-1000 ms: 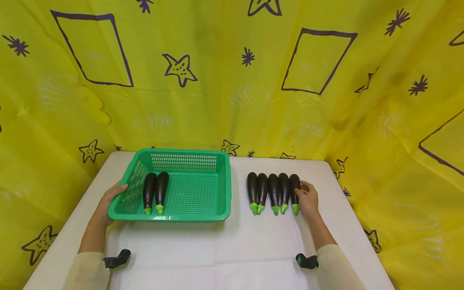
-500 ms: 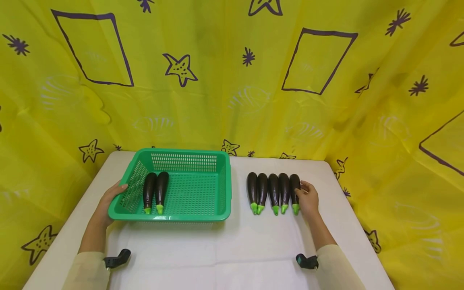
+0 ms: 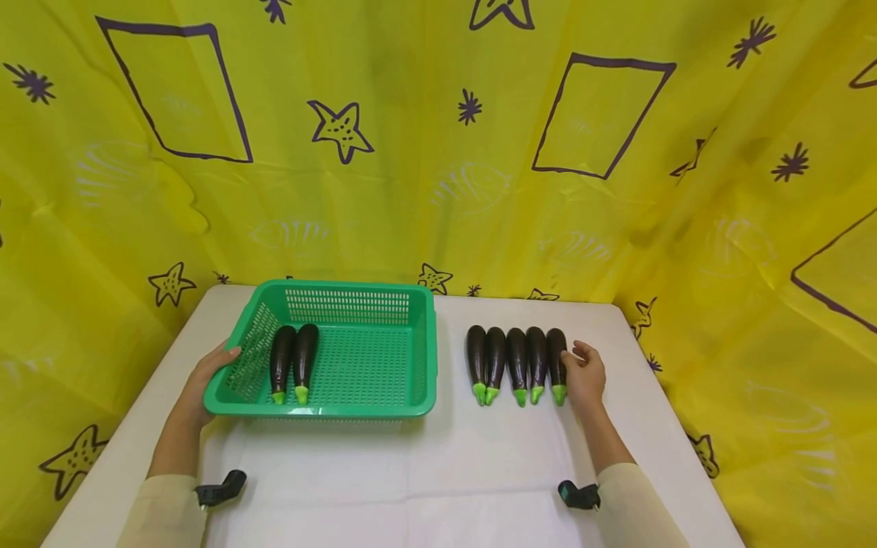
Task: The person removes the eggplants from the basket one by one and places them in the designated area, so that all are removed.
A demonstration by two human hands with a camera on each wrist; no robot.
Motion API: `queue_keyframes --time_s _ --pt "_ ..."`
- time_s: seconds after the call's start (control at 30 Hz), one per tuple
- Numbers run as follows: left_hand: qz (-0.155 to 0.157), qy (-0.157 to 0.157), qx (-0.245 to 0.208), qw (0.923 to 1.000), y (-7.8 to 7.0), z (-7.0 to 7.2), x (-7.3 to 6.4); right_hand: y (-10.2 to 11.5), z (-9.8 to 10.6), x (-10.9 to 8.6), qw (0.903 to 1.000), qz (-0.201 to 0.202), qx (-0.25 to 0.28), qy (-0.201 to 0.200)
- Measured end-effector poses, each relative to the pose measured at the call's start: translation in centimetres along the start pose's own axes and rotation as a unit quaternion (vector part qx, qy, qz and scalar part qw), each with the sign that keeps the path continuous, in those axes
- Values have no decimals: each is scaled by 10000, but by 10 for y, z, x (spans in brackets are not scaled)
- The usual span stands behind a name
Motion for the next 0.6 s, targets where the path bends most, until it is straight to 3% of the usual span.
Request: queue_keyframes --time_s 0.2,0.43,0.6 --pt "32 -31 -5 10000 0 1 -1 4 1 -3 9993 140 14 -341" --pt "21 -5 -12 10000 0 0 0 9 1 -8 9991 318 80 -284" --pt "27 -16 -13 10000 -1 0 -1 12 -3 -14 9974 684 98 -214"
Point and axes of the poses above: each hand's wrist, its own x-axis towards the middle knuckle, its own z-axis out of the back of the hand, y = z × x, the point moved 2 cm from there along x, towards the middle knuckle, and after that the axes turned 13 degrees about x, right-handed, at the moved point
